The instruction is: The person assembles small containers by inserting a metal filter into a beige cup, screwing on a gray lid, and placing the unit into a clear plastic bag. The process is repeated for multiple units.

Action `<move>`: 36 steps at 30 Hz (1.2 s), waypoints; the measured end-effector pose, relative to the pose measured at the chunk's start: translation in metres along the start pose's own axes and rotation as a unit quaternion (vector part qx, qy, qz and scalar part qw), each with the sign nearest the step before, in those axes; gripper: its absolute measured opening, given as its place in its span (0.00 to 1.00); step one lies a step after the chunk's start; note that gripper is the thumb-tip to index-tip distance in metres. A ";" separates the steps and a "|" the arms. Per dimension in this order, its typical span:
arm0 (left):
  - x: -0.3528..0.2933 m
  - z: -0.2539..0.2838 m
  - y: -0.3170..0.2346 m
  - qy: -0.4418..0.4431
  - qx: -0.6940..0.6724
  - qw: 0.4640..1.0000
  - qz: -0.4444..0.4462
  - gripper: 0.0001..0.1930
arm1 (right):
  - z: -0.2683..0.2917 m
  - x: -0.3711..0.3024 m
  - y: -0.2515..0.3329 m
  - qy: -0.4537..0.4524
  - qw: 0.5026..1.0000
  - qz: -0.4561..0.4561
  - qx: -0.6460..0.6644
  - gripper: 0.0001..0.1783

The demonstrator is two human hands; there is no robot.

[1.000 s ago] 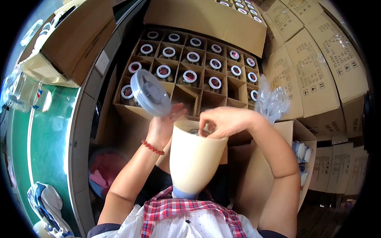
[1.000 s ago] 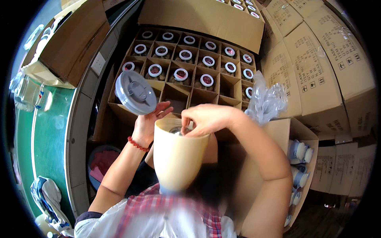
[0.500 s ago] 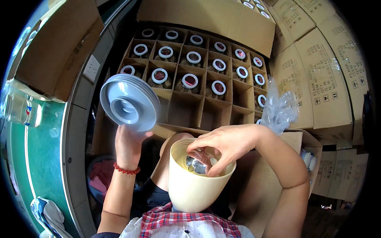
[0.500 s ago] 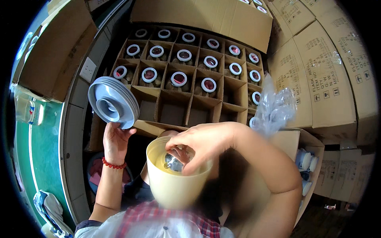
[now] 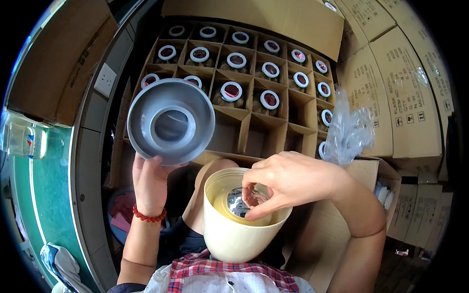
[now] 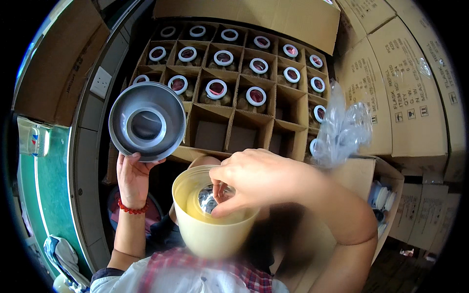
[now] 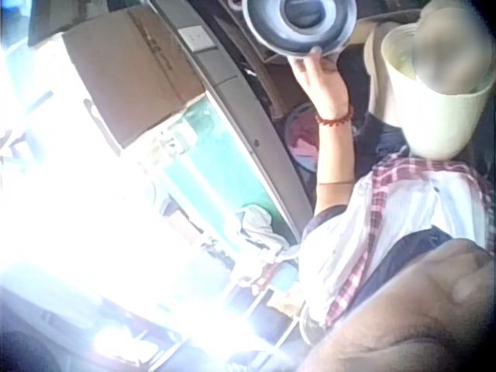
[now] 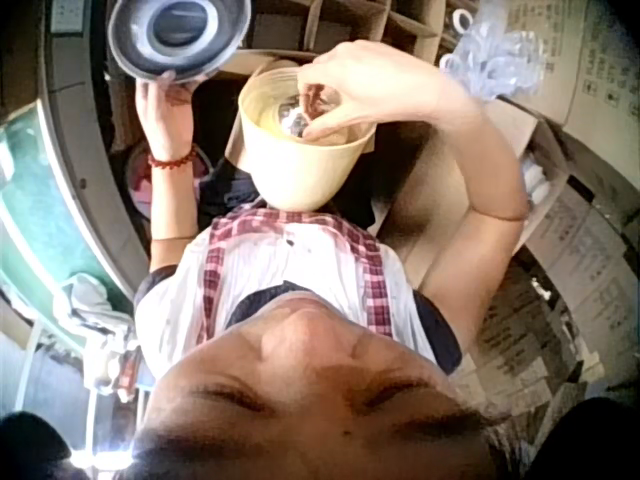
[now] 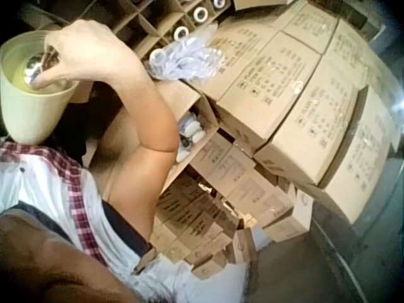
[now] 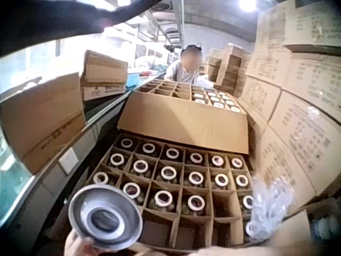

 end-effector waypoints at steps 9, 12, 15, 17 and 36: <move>-0.007 -0.026 -0.016 0.057 0.004 0.997 -0.042 0.19 | 0.003 -0.008 0.003 -0.083 0.984 -0.104 -0.117 0.27; -0.008 -0.018 -0.012 0.029 0.039 0.997 -0.051 0.20 | 0.047 -0.036 -0.001 -0.323 0.944 -0.027 0.062 0.29; -0.007 -0.045 -0.019 0.094 0.077 0.990 -0.072 0.22 | 0.053 -0.059 -0.011 -0.428 0.843 0.187 0.267 0.34; -0.010 -0.079 -0.025 0.228 0.096 0.966 -0.073 0.23 | 0.034 -0.053 -0.021 -0.382 0.763 0.277 0.441 0.33; -0.065 -0.116 -0.007 0.366 0.042 0.916 -0.160 0.18 | -0.050 -0.096 -0.044 -0.392 0.767 0.384 0.333 0.19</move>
Point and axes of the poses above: each hand's wrist, its own x-axis towards the middle knuckle, its own z-axis out of the back of the hand, y = z × x, the point moved 9 cm from there along x, towards the middle knuckle, and after that the axes turned 14 degrees about x, right-handed, at the moved point
